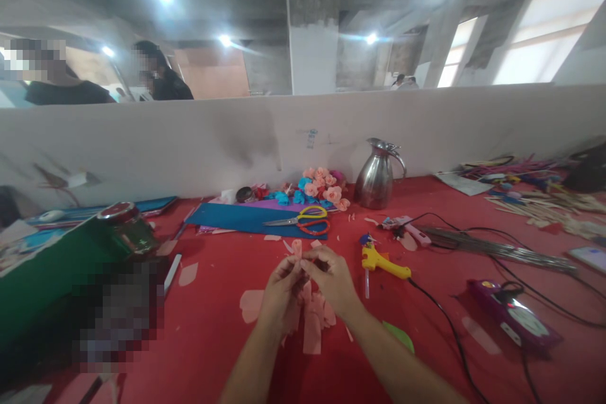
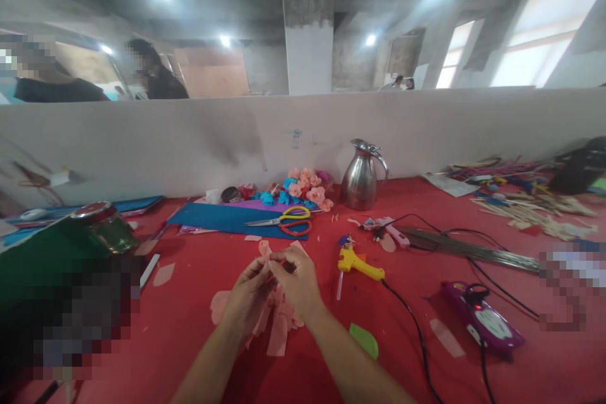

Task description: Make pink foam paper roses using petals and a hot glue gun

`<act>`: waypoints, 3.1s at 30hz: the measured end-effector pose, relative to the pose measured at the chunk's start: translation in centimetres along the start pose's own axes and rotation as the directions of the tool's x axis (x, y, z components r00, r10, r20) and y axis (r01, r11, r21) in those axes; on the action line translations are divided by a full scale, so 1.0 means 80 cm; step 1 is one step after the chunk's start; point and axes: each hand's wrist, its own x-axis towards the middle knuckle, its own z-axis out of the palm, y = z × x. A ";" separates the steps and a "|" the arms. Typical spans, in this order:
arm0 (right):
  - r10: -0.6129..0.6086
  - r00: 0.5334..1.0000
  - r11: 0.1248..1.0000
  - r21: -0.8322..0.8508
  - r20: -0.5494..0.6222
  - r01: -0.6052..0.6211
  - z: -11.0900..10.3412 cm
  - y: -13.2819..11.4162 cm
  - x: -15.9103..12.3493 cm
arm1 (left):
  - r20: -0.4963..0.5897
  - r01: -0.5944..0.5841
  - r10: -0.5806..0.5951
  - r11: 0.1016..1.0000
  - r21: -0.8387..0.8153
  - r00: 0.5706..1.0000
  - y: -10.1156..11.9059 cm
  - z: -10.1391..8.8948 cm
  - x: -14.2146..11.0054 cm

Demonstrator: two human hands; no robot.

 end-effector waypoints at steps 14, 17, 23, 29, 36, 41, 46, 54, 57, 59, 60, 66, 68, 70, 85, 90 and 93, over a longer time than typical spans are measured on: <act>0.110 0.992 0.979 0.166 0.055 -0.117 0.006 0.009 -0.002 | -0.022 0.013 -0.015 0.996 -0.092 1.000 0.003 -0.002 0.001; 0.100 0.994 0.988 0.118 0.037 -0.103 0.006 0.010 -0.002 | -0.031 0.023 -0.026 0.996 -0.090 0.999 0.003 -0.001 0.001; 0.152 0.988 0.983 0.101 0.013 -0.153 0.005 0.006 -0.001 | -0.015 0.038 -0.038 0.998 -0.055 0.999 0.000 -0.001 0.003; 0.133 0.991 0.990 -0.034 -0.019 -0.134 0.002 0.007 0.001 | 0.007 0.015 -0.015 0.998 0.055 1.000 -0.001 -0.001 0.001; 0.156 0.985 0.987 -0.032 -0.068 -0.158 0.000 0.011 0.003 | -0.088 -0.118 0.135 0.978 0.172 0.987 -0.003 0.002 0.000; 0.163 0.984 0.986 -0.029 -0.071 -0.165 0.000 0.009 0.004 | -0.099 -0.169 0.228 0.895 0.414 0.969 0.000 -0.002 -0.002; 0.166 0.986 0.986 0.012 -0.027 -0.165 0.001 0.014 0.003 | -0.075 -0.249 0.385 0.721 0.647 0.920 0.001 -0.009 -0.002; 0.190 0.981 0.979 0.073 -0.022 -0.188 0.004 0.022 0.002 | 0.058 -0.376 0.592 0.429 0.821 0.804 0.003 -0.001 -0.006; 0.200 0.980 0.974 0.117 -0.019 -0.196 0.005 0.023 0.002 | 0.088 -0.399 0.638 0.362 0.843 0.765 0.002 0.000 -0.007; 0.207 0.978 0.968 0.149 -0.006 -0.204 0.005 0.022 0.002 | 0.090 -0.396 0.643 0.349 0.850 0.761 0.001 -0.001 -0.008; 0.209 0.978 0.965 0.161 0.001 -0.206 0.005 0.022 0.002 | 0.088 -0.395 0.644 0.349 0.850 0.760 0.001 -0.002 -0.008; 0.230 0.973 0.948 0.218 0.031 -0.231 0.003 0.012 0.002 | -0.023 -0.369 0.520 0.637 0.677 0.854 0.001 -0.006 -0.006; 0.243 0.968 0.933 0.259 0.060 -0.250 0.002 0.008 0.002 | -0.078 -0.303 0.391 0.811 0.501 0.917 0.002 -0.006 -0.004; 0.253 0.964 0.918 0.294 0.084 -0.267 0.001 0.005 0.002 | -0.117 -0.203 0.247 0.931 0.302 0.962 0.004 -0.004 -0.001; 0.265 0.964 0.925 0.282 -0.003 -0.254 -0.003 0.008 0.006 | -0.155 0.026 -0.020 0.999 0.036 0.988 0.000 0.006 -0.003; 0.250 0.968 0.942 0.234 -0.008 -0.241 0.004 0.014 0.006 | -0.142 0.050 -0.041 0.997 0.058 0.989 0.003 0.011 -0.004; 0.217 0.976 0.973 0.084 0.003 -0.216 -0.006 0.016 0.012 | -0.169 0.038 -0.025 0.996 0.078 0.985 0.004 0.007 -0.002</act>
